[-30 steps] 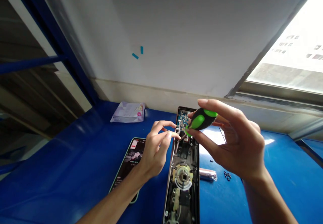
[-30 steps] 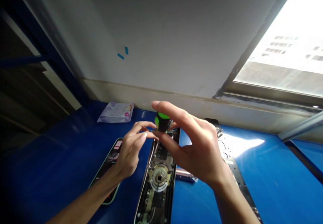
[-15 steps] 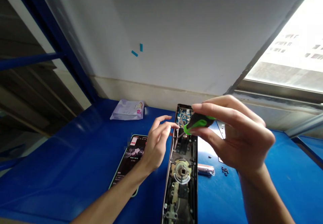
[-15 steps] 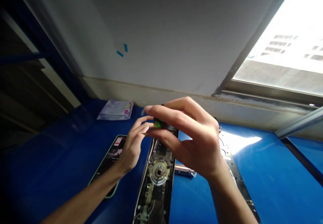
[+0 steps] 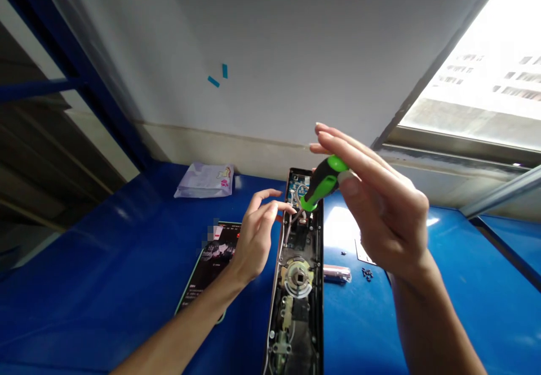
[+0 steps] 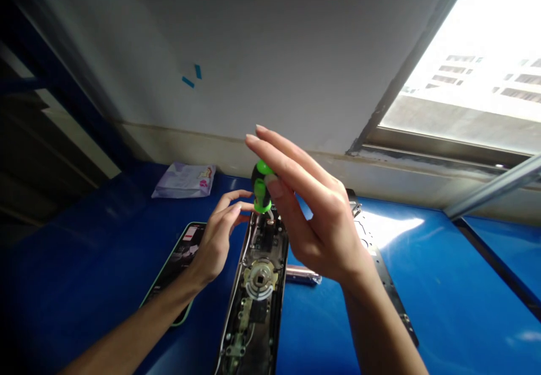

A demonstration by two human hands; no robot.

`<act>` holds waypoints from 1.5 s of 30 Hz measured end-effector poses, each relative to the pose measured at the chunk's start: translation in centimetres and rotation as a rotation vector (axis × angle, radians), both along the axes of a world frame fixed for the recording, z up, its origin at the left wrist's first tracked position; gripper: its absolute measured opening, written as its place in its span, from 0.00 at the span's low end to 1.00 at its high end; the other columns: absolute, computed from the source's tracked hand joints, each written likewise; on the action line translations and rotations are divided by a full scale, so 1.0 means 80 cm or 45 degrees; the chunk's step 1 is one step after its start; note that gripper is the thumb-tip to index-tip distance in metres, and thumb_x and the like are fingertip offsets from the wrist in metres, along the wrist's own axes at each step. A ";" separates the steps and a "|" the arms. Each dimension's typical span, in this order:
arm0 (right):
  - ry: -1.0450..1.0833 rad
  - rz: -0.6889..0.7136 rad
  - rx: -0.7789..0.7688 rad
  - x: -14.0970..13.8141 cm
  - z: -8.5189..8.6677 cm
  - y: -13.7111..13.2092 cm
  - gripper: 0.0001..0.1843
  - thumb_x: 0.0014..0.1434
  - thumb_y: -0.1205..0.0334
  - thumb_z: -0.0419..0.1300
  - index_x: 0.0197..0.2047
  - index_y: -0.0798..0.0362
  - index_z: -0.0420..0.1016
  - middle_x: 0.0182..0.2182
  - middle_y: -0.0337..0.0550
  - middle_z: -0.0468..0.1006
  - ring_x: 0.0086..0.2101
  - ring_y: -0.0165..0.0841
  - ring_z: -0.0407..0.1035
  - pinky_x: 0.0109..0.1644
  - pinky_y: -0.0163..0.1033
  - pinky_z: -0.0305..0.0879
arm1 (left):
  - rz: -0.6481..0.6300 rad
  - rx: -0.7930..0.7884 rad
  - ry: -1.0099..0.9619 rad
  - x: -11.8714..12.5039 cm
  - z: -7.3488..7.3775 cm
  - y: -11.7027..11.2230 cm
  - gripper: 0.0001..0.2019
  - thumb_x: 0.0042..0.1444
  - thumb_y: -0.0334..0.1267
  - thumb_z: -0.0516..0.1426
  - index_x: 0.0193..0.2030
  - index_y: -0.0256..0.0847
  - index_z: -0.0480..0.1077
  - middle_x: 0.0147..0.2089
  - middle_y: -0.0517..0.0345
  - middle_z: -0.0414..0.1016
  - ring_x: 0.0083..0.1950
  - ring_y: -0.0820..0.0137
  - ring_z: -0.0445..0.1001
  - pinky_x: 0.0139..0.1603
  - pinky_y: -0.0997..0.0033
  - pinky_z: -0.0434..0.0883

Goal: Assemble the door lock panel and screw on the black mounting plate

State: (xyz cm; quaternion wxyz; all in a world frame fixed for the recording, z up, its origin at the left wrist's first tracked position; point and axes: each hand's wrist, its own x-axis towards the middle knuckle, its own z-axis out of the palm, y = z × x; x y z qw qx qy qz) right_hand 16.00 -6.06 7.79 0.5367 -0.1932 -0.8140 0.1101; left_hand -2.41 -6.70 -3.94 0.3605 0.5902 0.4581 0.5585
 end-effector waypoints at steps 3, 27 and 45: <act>0.038 0.080 -0.008 0.002 0.000 0.000 0.26 0.68 0.72 0.64 0.65 0.40 0.77 0.53 0.43 0.84 0.48 0.39 0.81 0.51 0.50 0.82 | 0.003 0.008 -0.021 0.000 0.000 0.001 0.24 0.74 0.46 0.46 0.41 0.42 0.82 0.62 0.47 0.73 0.65 0.53 0.73 0.64 0.52 0.72; 0.109 -0.072 0.123 0.002 -0.001 0.006 0.22 0.59 0.66 0.75 0.55 0.42 0.84 0.40 0.40 0.82 0.37 0.34 0.78 0.38 0.42 0.81 | 0.001 0.012 -0.004 0.000 -0.008 0.001 0.24 0.76 0.47 0.46 0.46 0.42 0.82 0.67 0.49 0.72 0.66 0.54 0.73 0.71 0.51 0.67; -0.042 0.017 0.084 0.003 0.004 -0.003 0.23 0.68 0.69 0.65 0.63 0.41 0.79 0.51 0.43 0.85 0.45 0.37 0.81 0.48 0.46 0.82 | 0.024 0.030 0.043 0.000 -0.008 -0.001 0.23 0.76 0.47 0.46 0.49 0.43 0.81 0.65 0.51 0.76 0.69 0.54 0.70 0.71 0.53 0.68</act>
